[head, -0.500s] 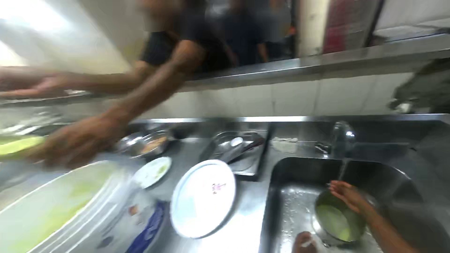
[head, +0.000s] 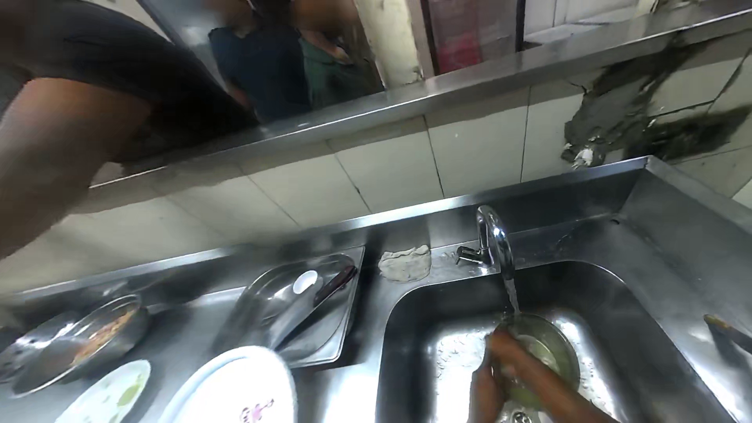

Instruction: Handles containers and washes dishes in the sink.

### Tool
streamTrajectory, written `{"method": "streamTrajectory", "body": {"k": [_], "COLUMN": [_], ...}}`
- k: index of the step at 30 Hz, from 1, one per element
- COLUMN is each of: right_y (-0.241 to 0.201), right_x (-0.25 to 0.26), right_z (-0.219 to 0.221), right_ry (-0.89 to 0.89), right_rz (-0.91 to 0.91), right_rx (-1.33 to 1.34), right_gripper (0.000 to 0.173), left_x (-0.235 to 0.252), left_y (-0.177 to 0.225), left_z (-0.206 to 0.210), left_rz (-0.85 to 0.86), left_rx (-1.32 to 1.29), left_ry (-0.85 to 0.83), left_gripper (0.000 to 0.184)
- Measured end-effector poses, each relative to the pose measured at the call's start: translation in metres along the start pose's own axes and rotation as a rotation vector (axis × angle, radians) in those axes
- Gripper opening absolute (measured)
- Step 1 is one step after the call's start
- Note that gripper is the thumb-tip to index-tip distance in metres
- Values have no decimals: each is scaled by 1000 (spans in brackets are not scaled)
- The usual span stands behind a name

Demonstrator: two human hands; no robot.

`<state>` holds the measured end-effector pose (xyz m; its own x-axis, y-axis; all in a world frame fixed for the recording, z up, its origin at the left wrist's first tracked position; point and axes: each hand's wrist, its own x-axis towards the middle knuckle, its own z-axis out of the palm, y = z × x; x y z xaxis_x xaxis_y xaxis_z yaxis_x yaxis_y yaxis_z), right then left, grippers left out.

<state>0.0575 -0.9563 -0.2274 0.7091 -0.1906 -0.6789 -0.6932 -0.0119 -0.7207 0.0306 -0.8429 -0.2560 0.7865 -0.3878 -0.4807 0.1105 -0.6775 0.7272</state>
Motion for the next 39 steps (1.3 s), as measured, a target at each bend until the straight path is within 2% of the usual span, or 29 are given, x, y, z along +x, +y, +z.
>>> {"method": "streamTrajectory", "body": {"k": [1,2,3,4,5,7,8,9,10,12,14,15,16,17,19,21,22,23,24,26,28,29,32,33,34,35,36,37,39], "right_y": [0,-4,-11,-17,-25,-46,-50,-47,-39,-20,-13,-13,-18,-26,-52,-57,-46,-31,-19,-7,-4,-11,-42,-46,-43,-35,-27,-18,-4], "right_x": [-3,-4,-3,3,11,25,27,27,23,4,-4,1,6,13,22,22,20,17,11,5,13,18,36,38,38,33,26,20,14], "right_z": [4,1,-8,-17,-27,-43,-43,-35,-19,8,19,17,10,0,-25,-24,-12,2,11,21,26,22,-5,-9,-7,0,9,17,24], "right_ry": [-119,-185,-193,-119,-5,289,410,491,494,221,-70,-123,-103,-13,247,420,434,373,231,-81,-182,-152,146,288,372,355,256,85,-262], "right_rz": [8,16,34,56,68,92,75,40,-2,-32,-30,-24,-12,8,57,-1,-54,-53,-27,-9,-9,-3,22,-4,-34,-61,-59,-52,-89], "right_rx": [-142,-181,-107,87,393,907,949,807,568,-23,-324,-296,-137,146,680,794,627,346,57,-274,-283,-171,432,511,464,325,105,-115,-435], "right_gripper": [38,31,21,19,25,35,38,39,39,41,41,40,37,35,38,41,41,42,44,43,33,32,43,41,38,38,41,42,45], "left_x": [2,5,5,3,-2,-14,-20,-24,-28,-26,-10,-2,0,-2,-14,-27,-31,-34,-32,-13,3,5,-6,-9,-11,-11,-10,-8,0], "left_y": [1,0,-3,-6,-6,0,5,10,12,11,5,-2,-6,-7,1,13,15,13,8,-4,-11,-10,0,2,4,5,5,4,0], "left_z": [1,1,3,6,10,23,29,33,33,26,10,5,4,8,23,40,45,45,39,20,12,14,27,30,33,34,32,27,15], "left_rz": [4,14,28,28,10,-27,-30,-22,-8,9,-44,-59,-72,-93,-134,-162,-158,-140,-114,-112,-168,-202,-233,-216,-207,-205,-205,-209,-241], "left_rx": [-13,-28,-61,-110,-168,-279,-285,-243,-192,-116,-118,-199,-333,-454,-552,-521,-479,-419,-355,-352,-523,-567,-660,-664,-643,-614,-579,-537,-507], "left_ry": [31,41,41,33,53,140,177,187,172,158,136,99,43,27,128,222,228,214,205,160,86,70,149,156,149,127,93,58,24], "left_gripper": [39,40,49,65,75,81,81,81,80,71,57,59,69,83,90,87,88,87,82,77,86,90,97,101,106,108,105,96,56]}}
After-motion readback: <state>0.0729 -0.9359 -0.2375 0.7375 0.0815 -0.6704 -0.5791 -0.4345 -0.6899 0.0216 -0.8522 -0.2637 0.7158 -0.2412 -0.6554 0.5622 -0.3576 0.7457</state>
